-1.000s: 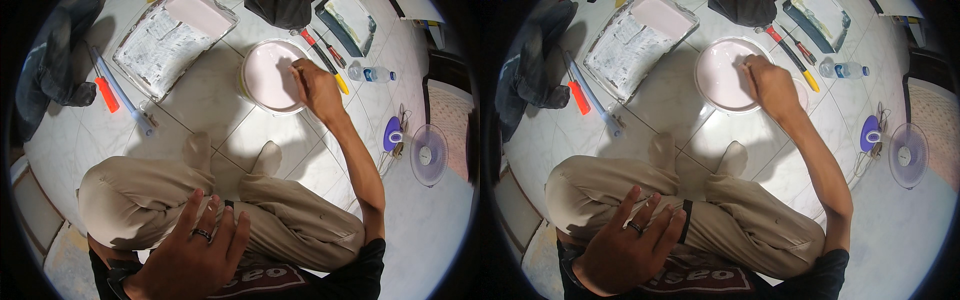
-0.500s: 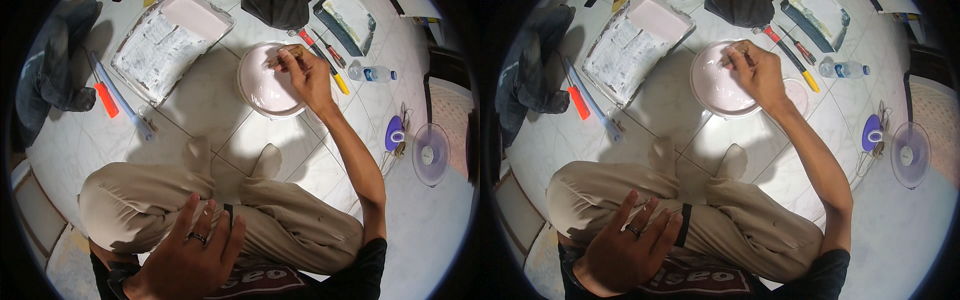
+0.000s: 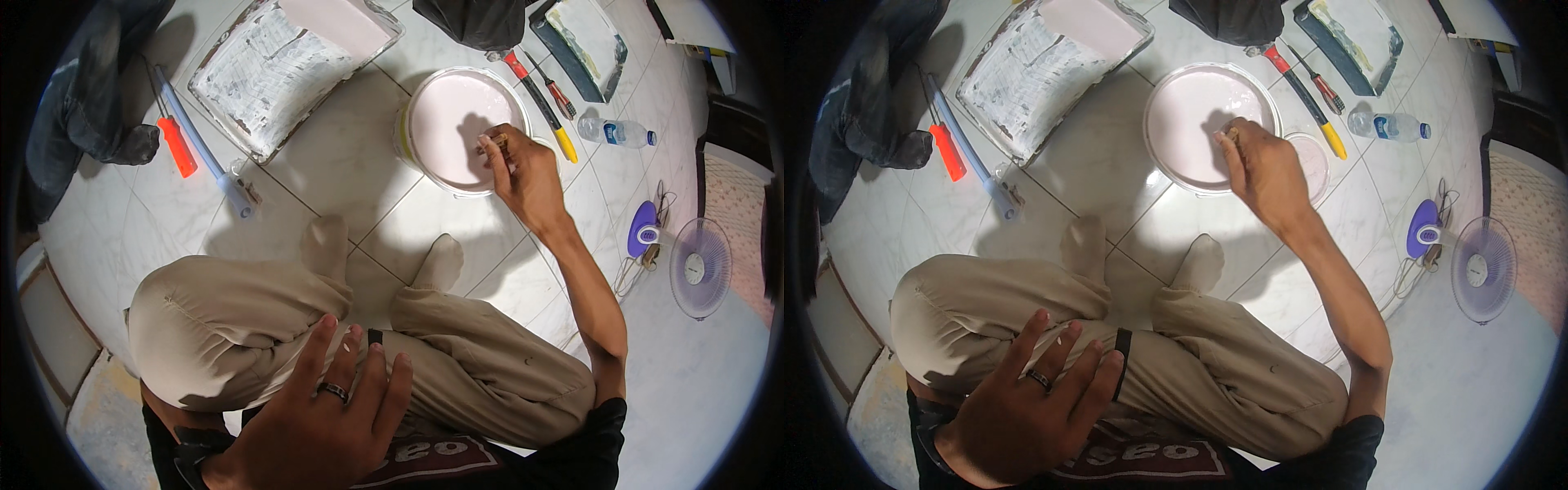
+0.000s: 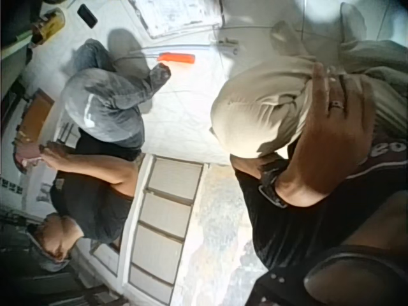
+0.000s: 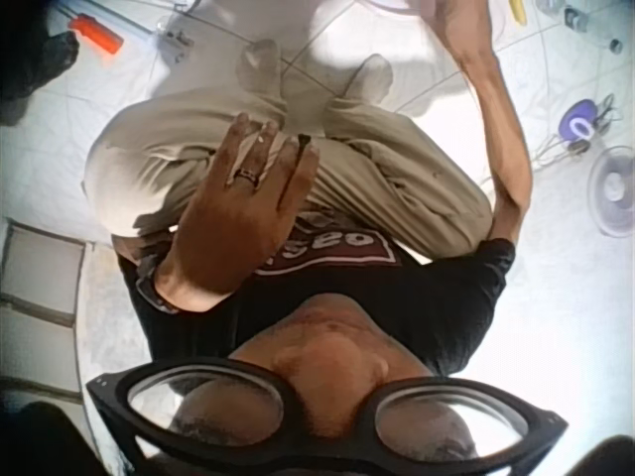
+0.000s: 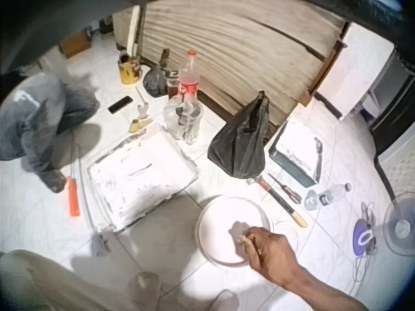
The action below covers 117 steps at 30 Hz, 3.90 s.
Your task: The person sits on the floor and pours water from a plastic bottle into a bucket of white paint. They then use a paintbrush to stir the mixture thoroughly. Another person is visible nearby working with a paint roller.
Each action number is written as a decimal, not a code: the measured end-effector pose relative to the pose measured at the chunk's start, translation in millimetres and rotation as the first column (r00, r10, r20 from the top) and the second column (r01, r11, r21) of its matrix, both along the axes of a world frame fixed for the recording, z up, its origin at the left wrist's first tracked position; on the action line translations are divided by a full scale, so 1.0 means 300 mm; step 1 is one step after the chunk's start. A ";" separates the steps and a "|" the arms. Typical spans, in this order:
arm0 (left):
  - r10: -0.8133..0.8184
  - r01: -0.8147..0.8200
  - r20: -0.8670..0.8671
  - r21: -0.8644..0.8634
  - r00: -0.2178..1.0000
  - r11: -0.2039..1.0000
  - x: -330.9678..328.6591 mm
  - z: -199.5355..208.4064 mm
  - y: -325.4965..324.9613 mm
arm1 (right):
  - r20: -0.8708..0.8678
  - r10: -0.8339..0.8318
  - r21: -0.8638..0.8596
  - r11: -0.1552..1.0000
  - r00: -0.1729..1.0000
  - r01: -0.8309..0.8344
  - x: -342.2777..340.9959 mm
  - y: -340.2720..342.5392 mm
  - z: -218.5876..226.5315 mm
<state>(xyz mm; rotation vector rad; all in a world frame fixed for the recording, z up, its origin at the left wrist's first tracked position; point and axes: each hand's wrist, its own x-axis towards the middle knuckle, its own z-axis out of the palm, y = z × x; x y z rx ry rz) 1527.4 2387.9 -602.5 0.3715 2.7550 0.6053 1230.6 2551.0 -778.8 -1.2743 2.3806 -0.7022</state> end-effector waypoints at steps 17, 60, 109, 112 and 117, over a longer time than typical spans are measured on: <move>-0.011 0.010 0.032 0.025 0.999 1.000 0.012 0.008 0.001 | -0.158 0.035 -0.257 0.964 0.987 -0.075 -0.121 -0.113 -0.049; -0.035 0.034 0.034 0.016 0.999 0.999 0.020 0.012 0.003 | 0.083 -0.008 -0.024 1.000 0.997 0.010 -0.008 -0.021 0.003; 0.059 -0.061 0.127 0.010 0.990 0.998 0.006 0.039 0.032 | -0.205 0.064 -0.275 0.954 0.977 -0.120 -0.151 -0.117 -0.080; 0.064 -0.066 0.128 0.011 0.990 0.998 0.009 0.036 0.028 | -0.252 0.046 -0.112 0.991 0.967 -0.076 -0.123 -0.054 -0.037; 0.034 -0.040 0.146 0.041 0.989 0.998 0.000 0.040 -0.002 | -0.153 0.021 -0.042 0.999 0.988 -0.028 -0.028 0.029 -0.024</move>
